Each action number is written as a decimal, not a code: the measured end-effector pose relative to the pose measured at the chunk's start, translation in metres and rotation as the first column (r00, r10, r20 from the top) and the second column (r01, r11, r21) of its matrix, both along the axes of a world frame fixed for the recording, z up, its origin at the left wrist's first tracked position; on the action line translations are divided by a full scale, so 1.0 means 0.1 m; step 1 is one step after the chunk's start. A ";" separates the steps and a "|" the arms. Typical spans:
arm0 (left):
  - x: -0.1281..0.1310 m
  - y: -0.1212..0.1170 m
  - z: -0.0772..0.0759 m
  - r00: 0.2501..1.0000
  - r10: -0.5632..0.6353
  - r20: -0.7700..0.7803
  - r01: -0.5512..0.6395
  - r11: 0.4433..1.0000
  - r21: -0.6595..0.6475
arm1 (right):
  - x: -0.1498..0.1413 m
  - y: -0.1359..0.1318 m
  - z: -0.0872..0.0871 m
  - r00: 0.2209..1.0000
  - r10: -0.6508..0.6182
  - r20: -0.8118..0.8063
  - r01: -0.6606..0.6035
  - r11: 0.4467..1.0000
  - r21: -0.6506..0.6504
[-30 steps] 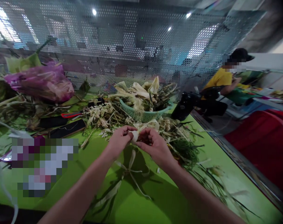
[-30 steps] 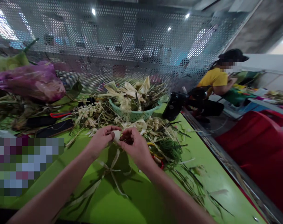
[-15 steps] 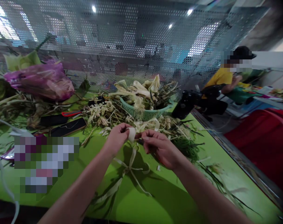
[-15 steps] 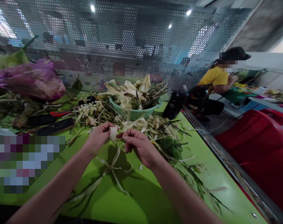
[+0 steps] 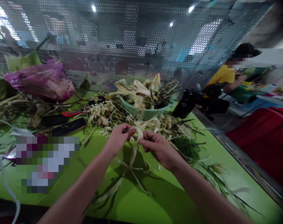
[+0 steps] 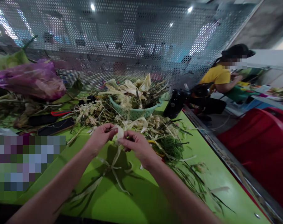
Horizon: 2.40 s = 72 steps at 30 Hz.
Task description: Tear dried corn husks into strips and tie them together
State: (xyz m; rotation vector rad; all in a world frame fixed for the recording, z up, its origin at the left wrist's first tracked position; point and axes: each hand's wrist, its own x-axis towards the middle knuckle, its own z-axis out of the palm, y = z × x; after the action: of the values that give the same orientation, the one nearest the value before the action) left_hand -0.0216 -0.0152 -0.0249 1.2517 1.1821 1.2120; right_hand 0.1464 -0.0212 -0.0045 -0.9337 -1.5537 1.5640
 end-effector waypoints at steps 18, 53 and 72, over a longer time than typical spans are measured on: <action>-0.05 -0.06 -0.04 0.976 -0.218 -0.006 0.215 0.967 -0.137 | 0.32 0.24 0.10 0.966 -0.216 -0.142 0.225 0.973 0.056; 0.22 -0.06 -0.12 0.853 0.125 0.506 0.009 0.967 -0.255 | -0.04 -0.02 -0.17 0.817 -0.383 0.430 -0.118 0.619 0.776; 0.18 -0.14 -0.10 0.891 -0.016 0.454 0.193 0.919 -0.344 | 0.04 0.05 -0.11 0.878 -0.416 0.236 0.049 0.568 0.822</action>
State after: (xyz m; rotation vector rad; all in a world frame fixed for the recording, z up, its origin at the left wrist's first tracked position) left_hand -0.0039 -0.0288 -0.0346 0.6863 0.9334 1.0481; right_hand 0.1504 -0.0160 -0.0155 -0.8903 -2.0358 0.3256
